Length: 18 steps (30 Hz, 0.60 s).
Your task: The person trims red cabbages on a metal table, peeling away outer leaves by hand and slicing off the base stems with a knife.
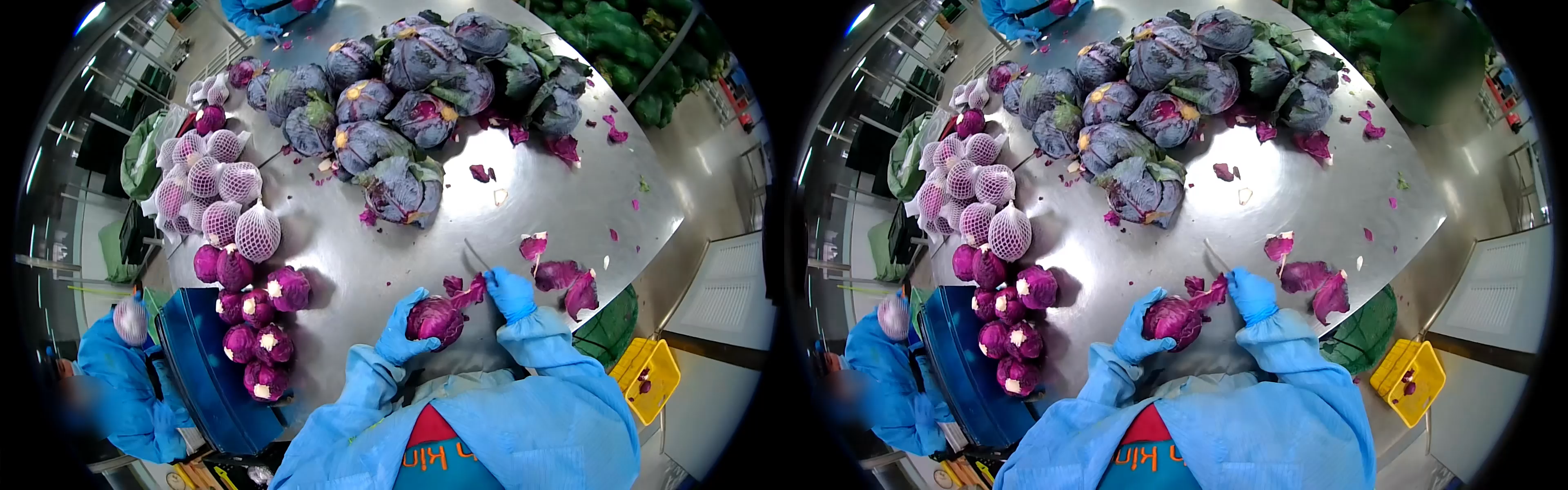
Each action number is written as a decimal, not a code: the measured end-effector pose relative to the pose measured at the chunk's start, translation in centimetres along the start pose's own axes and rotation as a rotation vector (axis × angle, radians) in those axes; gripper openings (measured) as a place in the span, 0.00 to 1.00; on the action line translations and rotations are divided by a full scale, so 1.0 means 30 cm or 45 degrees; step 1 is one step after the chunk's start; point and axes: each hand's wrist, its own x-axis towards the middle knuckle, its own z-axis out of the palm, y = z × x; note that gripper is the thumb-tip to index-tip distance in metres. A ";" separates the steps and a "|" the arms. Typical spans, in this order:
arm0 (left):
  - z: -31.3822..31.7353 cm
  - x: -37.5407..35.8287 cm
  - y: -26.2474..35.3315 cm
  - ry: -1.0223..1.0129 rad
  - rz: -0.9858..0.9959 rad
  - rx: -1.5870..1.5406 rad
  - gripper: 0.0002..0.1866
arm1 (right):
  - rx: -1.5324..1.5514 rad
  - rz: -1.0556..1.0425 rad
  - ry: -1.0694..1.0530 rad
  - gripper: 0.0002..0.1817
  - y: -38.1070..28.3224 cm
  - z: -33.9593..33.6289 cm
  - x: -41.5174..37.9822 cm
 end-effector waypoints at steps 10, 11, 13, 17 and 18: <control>0.007 0.063 -0.015 -0.125 -0.190 -0.184 0.55 | 0.506 -0.523 -0.457 0.24 -0.242 -0.232 -0.013; 0.006 0.071 -0.006 -0.141 -0.247 -0.179 0.54 | 0.546 -0.483 -0.530 0.25 -0.240 -0.227 -0.004; 0.004 0.088 0.019 -0.148 -0.204 -0.002 0.52 | 0.626 -0.408 -0.679 0.26 -0.233 -0.208 0.026; 0.017 0.102 0.024 -0.250 -0.200 -0.071 0.53 | 0.533 -0.584 -0.731 0.19 -0.227 -0.236 0.057; 0.026 0.103 0.020 -0.237 -0.204 -0.196 0.54 | 0.409 -0.686 -0.688 0.16 -0.229 -0.238 0.062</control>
